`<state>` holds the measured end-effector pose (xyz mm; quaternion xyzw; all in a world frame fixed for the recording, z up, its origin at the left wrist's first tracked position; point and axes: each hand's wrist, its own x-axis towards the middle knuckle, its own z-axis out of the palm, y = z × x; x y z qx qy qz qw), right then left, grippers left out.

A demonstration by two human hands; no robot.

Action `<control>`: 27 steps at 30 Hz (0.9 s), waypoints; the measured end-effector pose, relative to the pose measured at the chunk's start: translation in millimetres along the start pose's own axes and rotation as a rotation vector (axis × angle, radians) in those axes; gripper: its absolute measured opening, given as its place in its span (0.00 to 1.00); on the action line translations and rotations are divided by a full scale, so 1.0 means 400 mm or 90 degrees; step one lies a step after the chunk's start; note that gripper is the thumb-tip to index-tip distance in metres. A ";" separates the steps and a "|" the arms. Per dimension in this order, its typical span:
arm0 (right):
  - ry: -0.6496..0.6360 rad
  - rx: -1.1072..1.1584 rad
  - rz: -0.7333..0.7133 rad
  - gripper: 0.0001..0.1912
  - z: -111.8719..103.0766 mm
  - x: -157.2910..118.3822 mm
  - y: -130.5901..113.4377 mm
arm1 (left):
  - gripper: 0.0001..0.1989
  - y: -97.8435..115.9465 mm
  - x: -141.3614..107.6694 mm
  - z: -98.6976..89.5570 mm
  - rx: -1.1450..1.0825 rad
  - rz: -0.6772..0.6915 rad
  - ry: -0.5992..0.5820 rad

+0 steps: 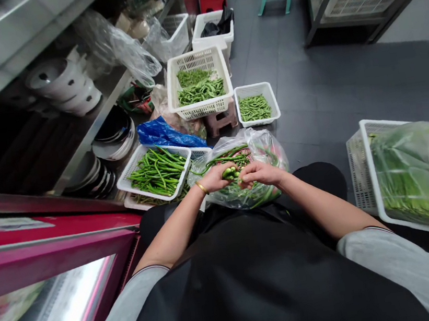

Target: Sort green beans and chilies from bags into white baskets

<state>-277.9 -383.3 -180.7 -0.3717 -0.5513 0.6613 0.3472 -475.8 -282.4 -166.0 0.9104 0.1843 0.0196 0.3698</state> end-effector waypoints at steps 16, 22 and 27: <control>0.070 -0.879 0.173 0.19 -0.015 0.114 0.081 | 0.07 -0.021 -0.056 -0.063 -0.075 -0.210 0.088; 0.319 -0.855 0.270 0.21 -0.104 0.050 0.029 | 0.08 -0.018 -0.032 -0.045 0.084 -0.265 0.103; 0.118 -0.961 0.203 0.18 -0.060 0.101 0.045 | 0.12 0.010 -0.019 -0.031 0.155 -0.298 0.050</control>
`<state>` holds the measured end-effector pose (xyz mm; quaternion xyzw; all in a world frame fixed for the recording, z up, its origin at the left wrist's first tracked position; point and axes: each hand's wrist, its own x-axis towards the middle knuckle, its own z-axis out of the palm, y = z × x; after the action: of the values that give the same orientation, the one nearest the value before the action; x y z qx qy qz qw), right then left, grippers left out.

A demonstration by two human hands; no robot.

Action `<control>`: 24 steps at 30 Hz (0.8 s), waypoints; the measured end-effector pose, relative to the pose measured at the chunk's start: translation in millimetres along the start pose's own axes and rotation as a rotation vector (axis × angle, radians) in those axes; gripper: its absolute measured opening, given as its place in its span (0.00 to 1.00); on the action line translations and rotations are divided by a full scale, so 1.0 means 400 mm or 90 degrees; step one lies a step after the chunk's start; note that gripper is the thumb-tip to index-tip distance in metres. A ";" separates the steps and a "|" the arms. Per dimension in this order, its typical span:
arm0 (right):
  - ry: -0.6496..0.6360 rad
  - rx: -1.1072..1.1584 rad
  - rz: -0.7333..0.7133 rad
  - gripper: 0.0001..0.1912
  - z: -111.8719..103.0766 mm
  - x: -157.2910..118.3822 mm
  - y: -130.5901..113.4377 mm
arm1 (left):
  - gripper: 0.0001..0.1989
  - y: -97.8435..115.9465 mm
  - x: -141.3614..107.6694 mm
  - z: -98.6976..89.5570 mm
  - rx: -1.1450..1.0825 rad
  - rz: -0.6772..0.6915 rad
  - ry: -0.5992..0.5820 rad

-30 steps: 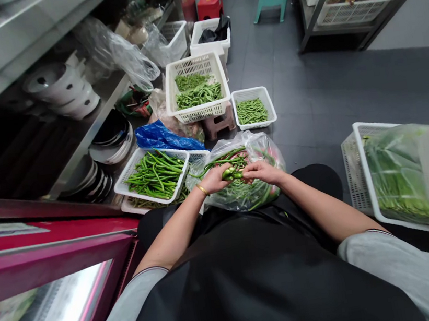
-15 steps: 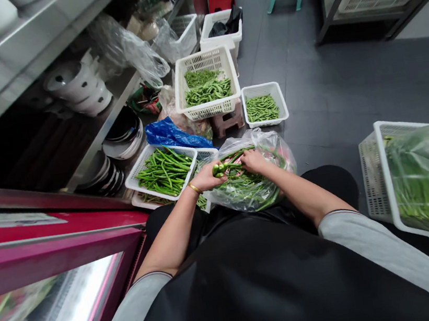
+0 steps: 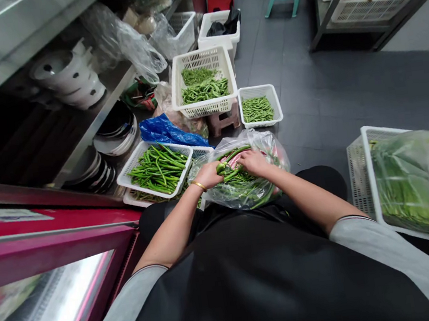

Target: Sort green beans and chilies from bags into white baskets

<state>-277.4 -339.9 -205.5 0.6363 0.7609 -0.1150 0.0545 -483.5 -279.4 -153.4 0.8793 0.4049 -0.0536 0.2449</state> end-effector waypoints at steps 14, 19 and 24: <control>0.002 0.346 -0.164 0.17 -0.151 -0.004 -0.021 | 0.17 0.023 0.026 -0.004 0.011 0.090 0.079; -0.015 0.477 -0.111 0.28 -0.115 0.000 -0.011 | 0.15 -0.031 0.013 -0.003 -0.151 0.145 0.089; -0.114 0.114 0.168 0.24 -0.052 0.019 0.006 | 0.13 -0.060 0.000 0.018 -0.154 0.071 0.094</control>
<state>-275.2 -327.1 -187.5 0.7201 0.6496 -0.2304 0.0801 -500.4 -269.7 -168.9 0.8661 0.3756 0.0742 0.3213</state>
